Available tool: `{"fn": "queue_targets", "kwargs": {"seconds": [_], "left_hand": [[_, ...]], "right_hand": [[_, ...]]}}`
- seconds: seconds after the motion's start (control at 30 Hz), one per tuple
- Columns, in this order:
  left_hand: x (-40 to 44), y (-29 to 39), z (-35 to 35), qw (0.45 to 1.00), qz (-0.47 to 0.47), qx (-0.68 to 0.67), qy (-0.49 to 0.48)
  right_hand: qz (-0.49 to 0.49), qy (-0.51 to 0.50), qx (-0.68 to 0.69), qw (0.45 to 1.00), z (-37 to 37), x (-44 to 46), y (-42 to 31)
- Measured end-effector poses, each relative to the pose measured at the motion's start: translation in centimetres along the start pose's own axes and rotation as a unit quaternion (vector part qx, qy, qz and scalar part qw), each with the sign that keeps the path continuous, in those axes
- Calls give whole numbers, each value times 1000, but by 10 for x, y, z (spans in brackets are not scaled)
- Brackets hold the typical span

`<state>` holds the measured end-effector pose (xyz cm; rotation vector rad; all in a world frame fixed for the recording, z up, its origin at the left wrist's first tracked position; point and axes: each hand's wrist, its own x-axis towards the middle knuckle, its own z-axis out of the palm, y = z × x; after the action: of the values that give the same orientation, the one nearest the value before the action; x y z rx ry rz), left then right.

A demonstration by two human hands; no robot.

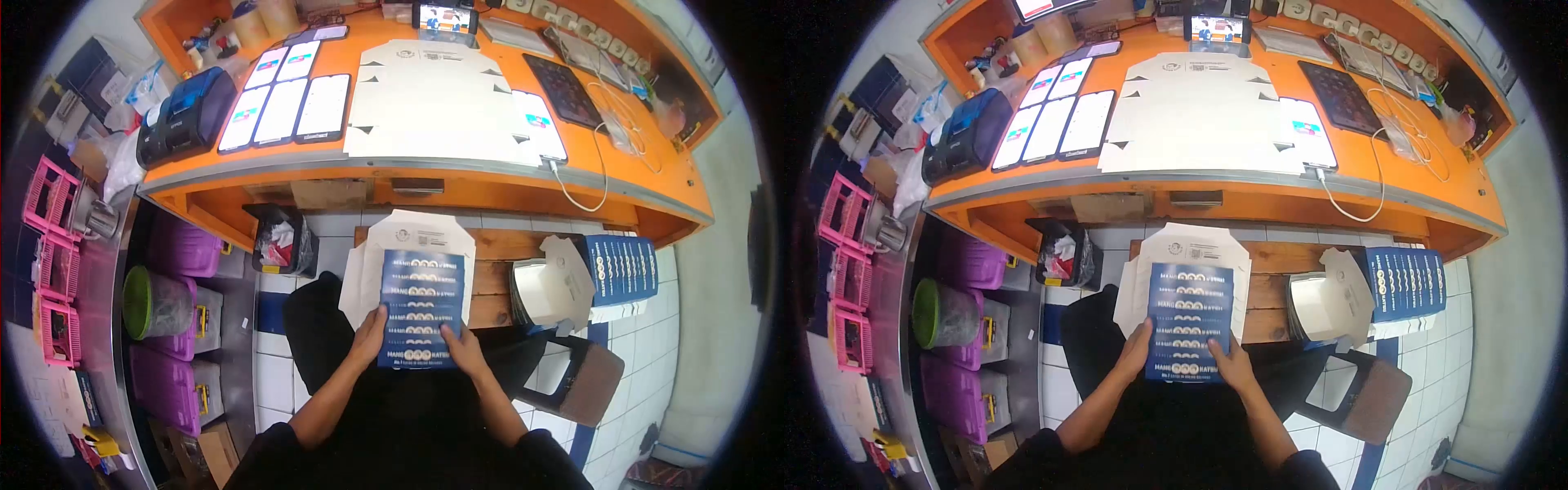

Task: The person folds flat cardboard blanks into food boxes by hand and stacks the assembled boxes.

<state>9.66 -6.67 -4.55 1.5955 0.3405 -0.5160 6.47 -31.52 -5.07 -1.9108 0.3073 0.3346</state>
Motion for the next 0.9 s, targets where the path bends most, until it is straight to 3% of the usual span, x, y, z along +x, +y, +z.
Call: {"fn": "queue_targets", "kwargs": {"seconds": [0.07, 0.1, 0.13, 0.17, 0.23, 0.3, 0.37, 0.47, 0.5, 0.63, 0.73, 0.8, 0.9], "left_hand": [[-16, -14, -11, 999, 3, -49, -4], [-23, -19, -15, 995, 6, -100, -10], [-27, -21, -15, 995, 6, -99, -10], [-29, -23, -15, 985, 77, -156, -15], [-33, -9, -15, 955, 179, -233, -37], [-27, -6, -21, 956, 174, -235, -21], [-24, 8, -21, 953, 161, -258, -13], [11, -12, -24, 931, 128, -339, -34], [14, -3, -22, 918, 80, -386, -39], [19, -3, -21, 949, 170, -263, 45], [18, 3, -21, 968, 156, -182, 72], [23, -1, -22, 972, 134, -172, 86], [28, -6, -21, 975, 151, -136, 94]], "right_hand": [[18, -70, 138, 988, -5, -27, 8], [20, -70, 140, 987, -5, -38, 17], [-39, -81, 140, 986, -6, -47, 25], [-100, -91, 139, 981, -8, -52, 31], [-80, -94, 131, 984, -9, -55, 37], [-59, -98, 124, 986, -11, -54, 35], [-166, -65, 1, 984, -15, -36, 3], [-110, -58, -30, 992, -8, -11, -9], [-148, -64, -32, 986, -7, -7, -17], [-181, -63, -51, 980, -3, 8, -8], [-106, -104, 3, 989, -10, 9, -8], [-157, -97, -67, 981, -13, 12, 2], [-128, -83, -62, 986, -28, 8, 3]]}}
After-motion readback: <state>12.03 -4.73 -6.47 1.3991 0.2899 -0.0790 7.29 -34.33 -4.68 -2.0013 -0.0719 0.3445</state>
